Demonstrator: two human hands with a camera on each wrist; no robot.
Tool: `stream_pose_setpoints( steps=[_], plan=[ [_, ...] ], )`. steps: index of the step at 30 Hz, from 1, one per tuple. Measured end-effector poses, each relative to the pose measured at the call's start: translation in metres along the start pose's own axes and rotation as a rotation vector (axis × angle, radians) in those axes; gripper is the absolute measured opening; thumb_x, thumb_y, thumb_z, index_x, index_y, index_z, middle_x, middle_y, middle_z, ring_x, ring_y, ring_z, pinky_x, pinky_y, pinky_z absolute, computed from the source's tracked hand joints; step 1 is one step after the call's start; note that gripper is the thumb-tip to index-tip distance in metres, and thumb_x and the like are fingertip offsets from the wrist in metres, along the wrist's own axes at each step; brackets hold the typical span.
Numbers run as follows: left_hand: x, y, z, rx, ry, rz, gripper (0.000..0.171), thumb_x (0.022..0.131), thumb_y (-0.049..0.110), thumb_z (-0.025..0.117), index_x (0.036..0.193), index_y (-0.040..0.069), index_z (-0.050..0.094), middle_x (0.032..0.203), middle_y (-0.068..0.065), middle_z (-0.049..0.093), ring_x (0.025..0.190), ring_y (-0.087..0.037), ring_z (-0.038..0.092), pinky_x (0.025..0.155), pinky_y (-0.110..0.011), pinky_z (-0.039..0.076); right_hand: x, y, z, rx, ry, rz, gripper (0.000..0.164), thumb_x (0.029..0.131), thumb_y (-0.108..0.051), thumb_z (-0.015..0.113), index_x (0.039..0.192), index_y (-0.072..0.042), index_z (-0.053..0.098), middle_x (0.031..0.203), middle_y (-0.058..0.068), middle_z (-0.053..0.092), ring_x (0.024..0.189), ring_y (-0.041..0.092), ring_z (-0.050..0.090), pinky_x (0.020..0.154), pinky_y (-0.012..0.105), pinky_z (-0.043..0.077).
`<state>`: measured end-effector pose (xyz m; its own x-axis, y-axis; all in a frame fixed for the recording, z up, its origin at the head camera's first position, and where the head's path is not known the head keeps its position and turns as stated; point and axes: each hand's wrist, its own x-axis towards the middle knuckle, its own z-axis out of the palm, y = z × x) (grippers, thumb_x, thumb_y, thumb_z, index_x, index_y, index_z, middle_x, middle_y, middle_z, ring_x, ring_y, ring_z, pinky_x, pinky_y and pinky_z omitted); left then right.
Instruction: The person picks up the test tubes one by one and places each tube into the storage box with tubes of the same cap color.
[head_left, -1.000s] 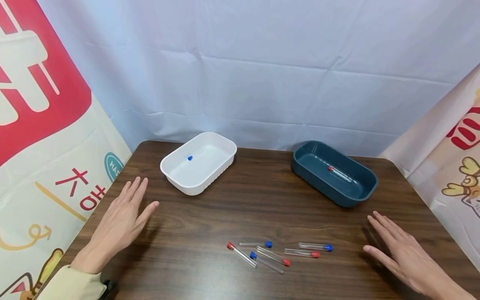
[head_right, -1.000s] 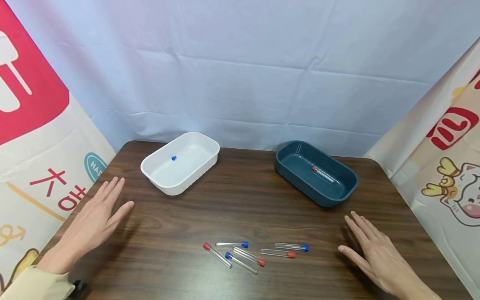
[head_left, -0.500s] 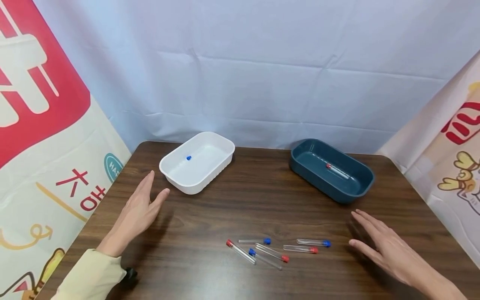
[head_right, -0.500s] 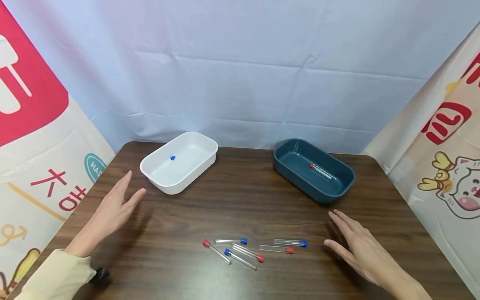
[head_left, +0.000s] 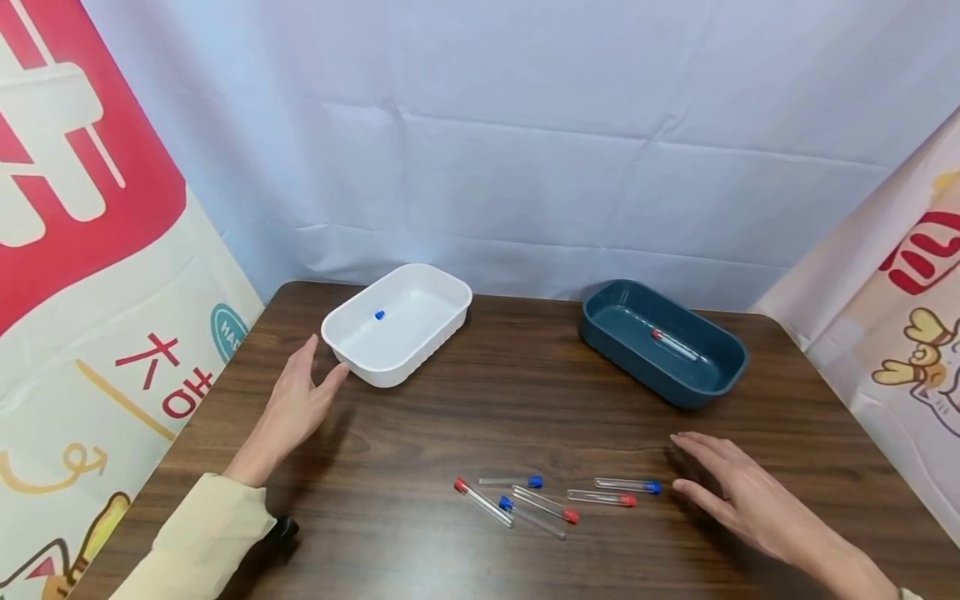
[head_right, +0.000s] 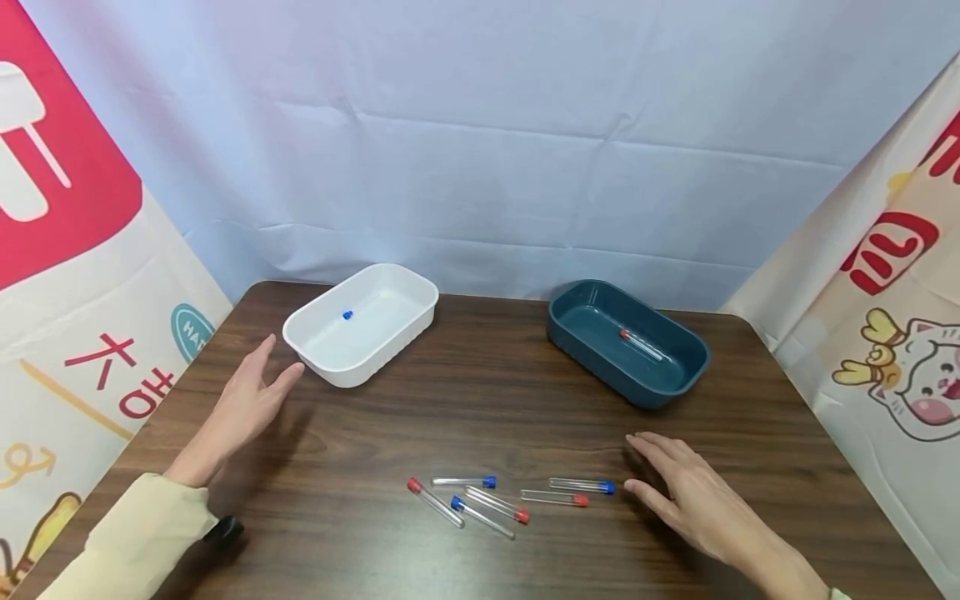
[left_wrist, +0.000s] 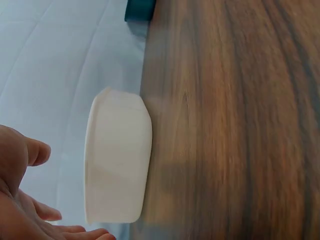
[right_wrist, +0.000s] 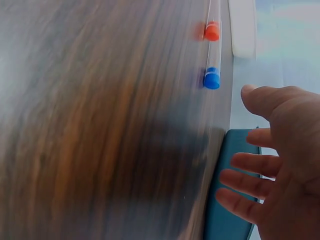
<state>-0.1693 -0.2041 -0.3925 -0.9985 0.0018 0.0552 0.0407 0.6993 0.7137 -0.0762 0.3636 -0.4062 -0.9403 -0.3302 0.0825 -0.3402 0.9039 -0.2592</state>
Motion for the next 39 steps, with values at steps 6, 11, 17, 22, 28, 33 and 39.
stream_pose_setpoints(
  steps=[6, 11, 17, 22, 28, 33, 39],
  plan=[
    [0.011, 0.006, 0.009, -0.048, 0.027, -0.011, 0.080, 0.106, 0.035, 0.054, 0.161, -0.009, 0.015, 0.159, -0.036, 0.024, 0.141, -0.048, 0.036, 0.113, -0.061, 0.032, 0.001, -0.005, 0.003, -0.014, 0.038, -0.051, 0.051, 0.099, -0.036, 0.072, 0.139, -0.007, 0.063, 0.136, 0.014, 0.061, 0.124, 0.036, 0.057, 0.093, 0.061, 0.049],
    [0.016, 0.010, 0.012, -0.063, 0.038, -0.035, 0.078, 0.105, 0.031, 0.055, 0.158, -0.013, 0.019, 0.157, -0.037, 0.027, 0.142, -0.046, 0.034, 0.115, -0.059, 0.031, 0.005, -0.008, 0.001, -0.006, 0.010, -0.044, 0.051, 0.099, -0.040, 0.070, 0.139, -0.009, 0.063, 0.135, 0.011, 0.062, 0.123, 0.034, 0.058, 0.094, 0.060, 0.050],
    [0.021, 0.014, 0.021, -0.077, 0.028, -0.099, 0.083, 0.103, 0.029, 0.057, 0.158, -0.014, 0.013, 0.159, -0.038, 0.022, 0.149, -0.046, 0.024, 0.120, -0.056, 0.024, 0.009, -0.011, 0.004, 0.021, -0.011, -0.057, 0.049, 0.100, -0.042, 0.068, 0.137, -0.010, 0.066, 0.135, 0.009, 0.063, 0.124, 0.032, 0.059, 0.095, 0.058, 0.051],
    [0.024, 0.018, 0.028, -0.080, 0.019, -0.137, 0.088, 0.103, 0.030, 0.058, 0.159, -0.013, 0.005, 0.162, -0.038, 0.015, 0.152, -0.046, 0.018, 0.122, -0.054, 0.019, 0.008, -0.012, 0.010, 0.006, 0.026, -0.101, 0.040, 0.098, -0.033, 0.073, 0.132, -0.011, 0.069, 0.130, 0.004, 0.065, 0.119, 0.025, 0.062, 0.092, 0.051, 0.054],
    [0.025, 0.019, 0.033, -0.082, 0.022, -0.145, 0.090, 0.103, 0.032, 0.056, 0.160, -0.012, 0.002, 0.162, -0.037, 0.012, 0.152, -0.046, 0.018, 0.122, -0.055, 0.020, 0.010, -0.014, 0.017, -0.018, 0.103, -0.192, 0.036, 0.091, -0.022, 0.082, 0.126, -0.014, 0.073, 0.124, -0.002, 0.067, 0.111, 0.016, 0.065, 0.087, 0.043, 0.057],
    [0.025, 0.020, 0.034, -0.075, 0.026, -0.155, 0.090, 0.103, 0.033, 0.055, 0.160, -0.011, -0.001, 0.163, -0.036, 0.010, 0.151, -0.046, 0.019, 0.121, -0.055, 0.021, 0.012, -0.015, 0.021, -0.019, 0.152, -0.246, 0.038, 0.086, -0.016, 0.086, 0.122, -0.015, 0.074, 0.119, -0.006, 0.068, 0.107, 0.013, 0.066, 0.084, 0.040, 0.058],
    [0.026, 0.021, 0.036, -0.048, 0.024, -0.175, 0.091, 0.104, 0.035, 0.054, 0.160, -0.010, -0.001, 0.164, -0.034, 0.009, 0.151, -0.046, 0.019, 0.121, -0.056, 0.021, 0.014, -0.016, 0.023, -0.012, 0.126, -0.243, 0.036, 0.086, -0.015, 0.086, 0.121, -0.016, 0.074, 0.116, -0.008, 0.068, 0.103, 0.010, 0.065, 0.081, 0.038, 0.058]
  ],
)
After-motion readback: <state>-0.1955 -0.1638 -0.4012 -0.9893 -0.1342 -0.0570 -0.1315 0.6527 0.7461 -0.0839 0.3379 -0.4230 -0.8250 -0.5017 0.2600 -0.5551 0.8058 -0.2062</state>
